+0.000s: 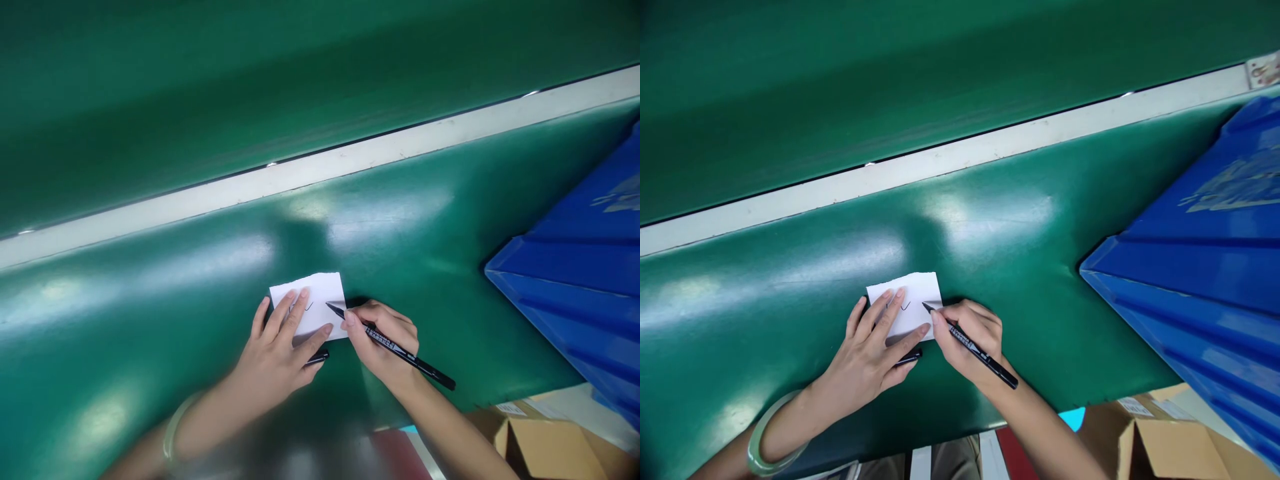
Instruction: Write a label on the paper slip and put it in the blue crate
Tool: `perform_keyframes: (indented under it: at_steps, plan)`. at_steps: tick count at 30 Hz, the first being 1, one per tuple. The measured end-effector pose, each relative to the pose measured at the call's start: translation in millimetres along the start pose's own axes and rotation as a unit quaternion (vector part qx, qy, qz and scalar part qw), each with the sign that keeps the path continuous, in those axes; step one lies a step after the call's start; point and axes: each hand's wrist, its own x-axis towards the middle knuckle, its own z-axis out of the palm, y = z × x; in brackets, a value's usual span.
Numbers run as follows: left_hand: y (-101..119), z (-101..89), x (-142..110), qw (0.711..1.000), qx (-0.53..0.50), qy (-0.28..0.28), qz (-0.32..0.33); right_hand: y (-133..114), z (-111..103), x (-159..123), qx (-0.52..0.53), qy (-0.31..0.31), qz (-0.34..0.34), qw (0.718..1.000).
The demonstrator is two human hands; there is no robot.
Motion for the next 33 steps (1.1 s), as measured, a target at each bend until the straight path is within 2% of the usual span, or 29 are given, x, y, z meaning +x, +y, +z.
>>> perform_keyframes:
  at_steps: [16, 24, 30, 33]
  plan:
    - [0.2, -0.5, -0.2, 1.0, 0.006, -0.007, 0.0, 1.2, 2.1, -2.1, -0.008, 0.001, -0.013, 1.0]
    - [-0.4, 0.7, -0.6, 1.0, 0.011, 0.008, 0.004, -0.9, 0.2, 0.7, -0.021, -0.005, -0.02, 1.0]
    - [-0.2, 0.2, -0.3, 1.0, 0.009, -0.001, 0.005, 0.0, -1.0, -0.8, -0.012, 0.036, -0.013, 0.999]
    - [-0.5, -0.1, -0.3, 1.0, 0.007, 0.002, 0.009, 0.2, -1.0, -0.1, -0.029, 0.025, -0.02, 0.999]
